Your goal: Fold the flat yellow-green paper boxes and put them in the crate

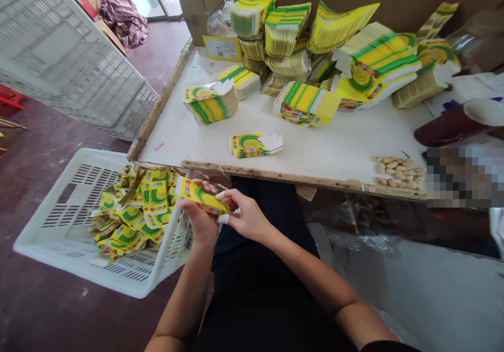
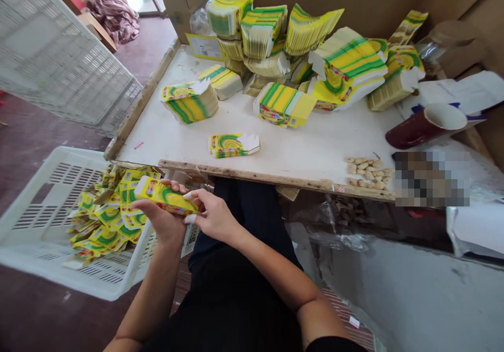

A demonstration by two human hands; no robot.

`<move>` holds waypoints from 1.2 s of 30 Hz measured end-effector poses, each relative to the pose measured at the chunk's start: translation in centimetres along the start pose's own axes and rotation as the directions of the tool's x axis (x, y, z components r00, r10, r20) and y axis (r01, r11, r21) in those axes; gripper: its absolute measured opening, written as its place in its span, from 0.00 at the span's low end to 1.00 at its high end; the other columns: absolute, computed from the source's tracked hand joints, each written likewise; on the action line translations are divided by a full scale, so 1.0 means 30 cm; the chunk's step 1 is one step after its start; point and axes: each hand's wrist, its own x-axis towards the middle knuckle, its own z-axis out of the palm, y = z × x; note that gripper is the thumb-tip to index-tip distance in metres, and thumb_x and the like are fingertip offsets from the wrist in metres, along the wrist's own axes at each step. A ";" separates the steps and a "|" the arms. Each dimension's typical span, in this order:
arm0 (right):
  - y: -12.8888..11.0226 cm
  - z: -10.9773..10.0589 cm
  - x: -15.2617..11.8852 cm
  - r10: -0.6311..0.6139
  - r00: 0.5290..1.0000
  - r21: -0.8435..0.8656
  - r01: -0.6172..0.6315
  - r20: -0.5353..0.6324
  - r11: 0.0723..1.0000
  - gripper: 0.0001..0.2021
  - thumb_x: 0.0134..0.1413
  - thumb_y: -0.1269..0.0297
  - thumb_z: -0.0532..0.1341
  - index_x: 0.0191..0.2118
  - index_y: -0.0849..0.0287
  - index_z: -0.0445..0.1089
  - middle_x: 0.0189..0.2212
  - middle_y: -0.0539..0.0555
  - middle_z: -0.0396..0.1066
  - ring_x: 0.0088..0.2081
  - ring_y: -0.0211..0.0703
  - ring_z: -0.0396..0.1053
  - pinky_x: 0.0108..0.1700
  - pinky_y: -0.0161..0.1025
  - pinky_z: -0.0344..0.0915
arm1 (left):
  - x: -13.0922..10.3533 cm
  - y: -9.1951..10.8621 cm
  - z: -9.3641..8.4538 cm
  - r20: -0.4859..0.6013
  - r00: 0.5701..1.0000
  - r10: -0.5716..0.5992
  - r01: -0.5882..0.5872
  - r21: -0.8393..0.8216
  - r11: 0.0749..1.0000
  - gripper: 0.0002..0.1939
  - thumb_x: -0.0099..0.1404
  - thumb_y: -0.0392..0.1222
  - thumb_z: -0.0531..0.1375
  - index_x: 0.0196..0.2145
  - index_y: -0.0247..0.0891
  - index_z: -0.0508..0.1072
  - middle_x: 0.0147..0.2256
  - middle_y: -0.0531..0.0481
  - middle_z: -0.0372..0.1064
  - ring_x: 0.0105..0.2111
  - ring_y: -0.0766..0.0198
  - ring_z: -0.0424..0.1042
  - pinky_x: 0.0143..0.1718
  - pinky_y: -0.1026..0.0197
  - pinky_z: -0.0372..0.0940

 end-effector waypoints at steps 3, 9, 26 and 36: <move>0.005 -0.048 0.014 -0.040 0.995 -0.003 0.040 -0.096 0.999 0.10 0.47 0.63 0.65 0.38 0.57 0.70 0.29 0.47 0.68 0.29 0.37 0.63 0.31 0.34 0.62 | -0.024 -0.043 -0.032 0.016 0.999 0.042 -0.044 0.126 0.991 0.34 0.53 0.76 0.55 0.38 0.42 0.73 0.32 0.50 0.70 0.34 0.61 0.71 0.39 0.60 0.69; -0.009 -0.158 -0.007 -0.220 0.965 -0.269 0.175 -0.144 0.947 0.07 0.54 0.61 0.63 0.29 0.57 0.72 0.27 0.50 0.72 0.28 0.40 0.67 0.31 0.36 0.64 | -0.015 -0.047 -0.136 0.076 0.997 0.022 -0.042 0.277 0.960 0.22 0.58 0.60 0.63 0.38 0.38 0.77 0.33 0.47 0.77 0.37 0.56 0.76 0.44 0.55 0.70; 0.001 -0.107 -0.081 -0.145 0.951 -0.149 0.107 -0.275 0.983 0.31 0.60 0.50 0.57 0.64 0.57 0.54 0.63 0.61 0.58 0.64 0.54 0.56 0.64 0.54 0.57 | -0.119 -0.043 -0.079 0.538 0.831 -0.139 -0.335 0.686 0.646 0.37 0.53 0.44 0.68 0.56 0.41 0.54 0.47 0.45 0.71 0.43 0.55 0.75 0.43 0.55 0.71; 0.025 -0.108 -0.051 0.130 0.991 0.213 -0.122 -0.020 0.969 0.30 0.54 0.44 0.61 0.57 0.57 0.66 0.53 0.59 0.72 0.56 0.54 0.68 0.60 0.54 0.63 | -0.119 -0.076 -0.076 0.616 0.788 -0.026 -0.476 0.635 0.609 0.32 0.54 0.37 0.65 0.52 0.45 0.54 0.46 0.48 0.69 0.44 0.57 0.75 0.42 0.57 0.71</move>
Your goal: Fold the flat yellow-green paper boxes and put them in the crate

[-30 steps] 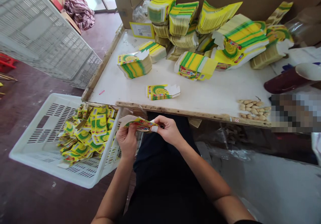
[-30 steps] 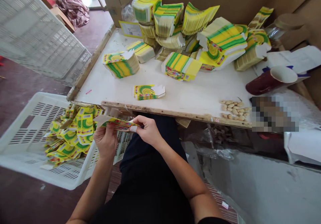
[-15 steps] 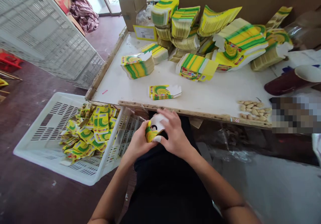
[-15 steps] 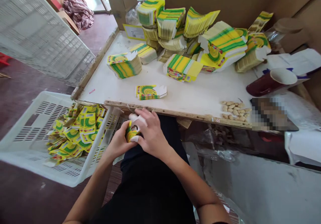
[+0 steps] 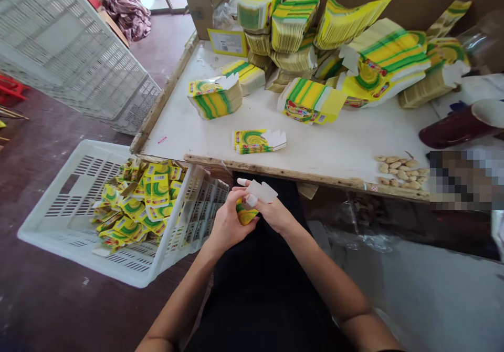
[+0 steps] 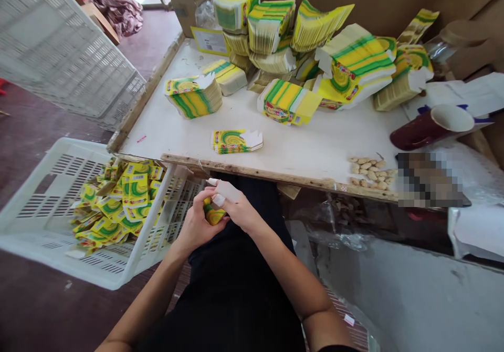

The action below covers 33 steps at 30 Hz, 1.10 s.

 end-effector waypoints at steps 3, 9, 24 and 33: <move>0.019 0.011 -0.018 -0.159 0.987 -0.202 0.155 0.000 0.967 0.30 0.60 0.49 0.57 0.63 0.59 0.58 0.60 0.62 0.64 0.60 0.53 0.63 0.62 0.53 0.61 | 0.014 -0.011 -0.010 0.132 0.985 -0.108 0.113 -0.032 0.993 0.28 0.53 0.36 0.62 0.49 0.44 0.55 0.37 0.53 0.69 0.32 0.61 0.75 0.33 0.60 0.71; 0.036 0.007 -0.047 -0.337 0.930 -0.584 0.358 0.149 0.728 0.23 0.62 0.72 0.52 0.61 0.53 0.64 0.66 0.56 0.54 0.65 0.46 0.56 0.64 0.46 0.59 | 0.024 -0.053 -0.005 0.045 0.999 -0.027 0.029 -0.044 0.999 0.28 0.53 0.35 0.59 0.50 0.39 0.55 0.46 0.43 0.63 0.39 0.60 0.74 0.40 0.56 0.70; -0.050 -0.112 -0.052 -0.229 0.917 -0.713 0.397 0.326 0.578 0.08 0.55 0.71 0.64 0.42 0.58 0.75 0.55 0.63 0.66 0.54 0.51 0.69 0.54 0.47 0.68 | 0.037 -0.024 -0.127 0.180 0.981 -0.075 0.065 0.064 0.996 0.24 0.48 0.37 0.66 0.45 0.41 0.68 0.38 0.51 0.72 0.36 0.59 0.75 0.37 0.60 0.70; -0.021 -0.035 -0.032 -0.337 0.932 -0.596 0.349 0.136 0.723 0.21 0.52 0.67 0.64 0.53 0.56 0.68 0.59 0.64 0.61 0.58 0.54 0.64 0.57 0.52 0.64 | 0.026 -0.022 -0.122 0.116 0.990 -0.082 0.067 0.130 0.989 0.23 0.52 0.42 0.66 0.47 0.41 0.68 0.39 0.48 0.71 0.38 0.57 0.74 0.39 0.58 0.70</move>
